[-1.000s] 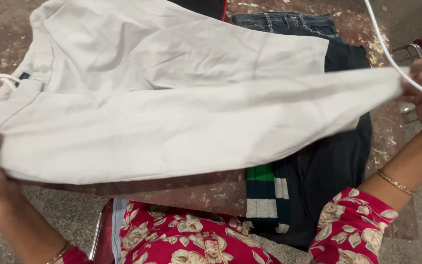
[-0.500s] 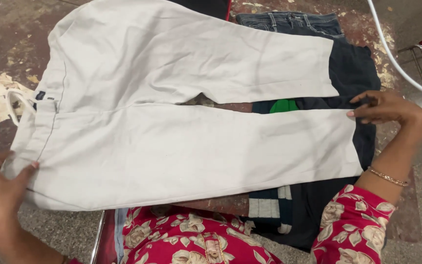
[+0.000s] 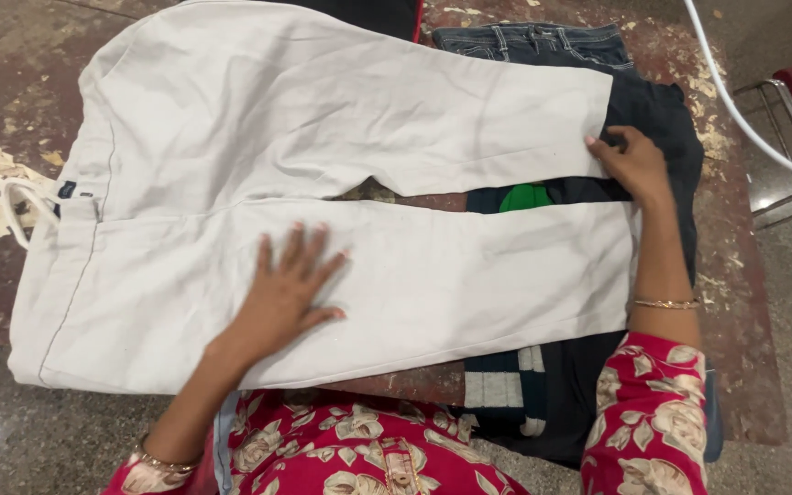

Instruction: The person folds a black garment on a worn table, smoothing it flat and folding it into a compact rectangle, then places it on a stack of folded clothes. They then pick up a white pair of trousers, lay it out, align the legs and begin folding it.

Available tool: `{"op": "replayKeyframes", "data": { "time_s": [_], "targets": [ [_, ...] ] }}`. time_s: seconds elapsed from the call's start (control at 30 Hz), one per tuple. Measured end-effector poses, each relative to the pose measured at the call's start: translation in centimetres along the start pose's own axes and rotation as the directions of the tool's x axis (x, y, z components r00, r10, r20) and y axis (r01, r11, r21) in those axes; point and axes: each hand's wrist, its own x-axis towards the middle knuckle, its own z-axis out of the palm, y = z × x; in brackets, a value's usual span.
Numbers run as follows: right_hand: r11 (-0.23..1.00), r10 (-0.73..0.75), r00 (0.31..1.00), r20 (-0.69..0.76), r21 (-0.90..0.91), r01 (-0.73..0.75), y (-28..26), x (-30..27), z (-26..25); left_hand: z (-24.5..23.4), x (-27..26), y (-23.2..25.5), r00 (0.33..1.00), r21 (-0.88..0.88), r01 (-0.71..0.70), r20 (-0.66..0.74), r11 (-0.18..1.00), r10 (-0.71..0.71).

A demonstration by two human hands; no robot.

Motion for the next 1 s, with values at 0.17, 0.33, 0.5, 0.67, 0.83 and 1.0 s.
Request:
{"op": "replayKeyframes", "data": {
  "time_s": [0.17, 0.33, 0.5, 0.67, 0.83, 1.0],
  "targets": [
    [0.979, 0.172, 0.985, 0.035, 0.104, -0.175, 0.5, 1.1, 1.6, 0.6, -0.3, 0.4, 0.990, 0.005, -0.107, 0.094, 0.994, 0.106],
    [0.947, 0.062, 0.998, 0.017, 0.315, -0.065, 2.0, 2.0, 1.7, 0.1, -1.2, 0.3, 0.985, -0.042, -0.147, 0.082, 0.988, 0.150],
    [0.815, 0.077, 0.957, -0.281, 0.570, 0.101, 3.5, 3.0, -1.5, 0.1, -1.8, 0.4, 0.984, -0.069, -0.139, 0.107, 0.988, 0.146],
    [0.875, -0.056, 0.868, -0.493, 0.395, 0.281, 5.6, 3.5, -2.6, -0.4, -2.3, 0.4, 0.975, -0.135, -0.165, 0.126, 0.977, 0.182],
    [0.871, 0.183, 0.970, -0.163, 0.484, -0.083, 7.4, 3.7, -0.3, -2.7, -0.1, -4.7, 0.991, -0.467, -0.001, 0.118, 0.884, 0.063],
    [0.783, 0.110, 0.984, -0.142, 0.622, 0.002, 8.0, 4.0, -0.7, -7.1, 3.0, -16.2, 0.928, -0.214, 0.108, -0.329, 0.971, -0.176]
  ]
}}
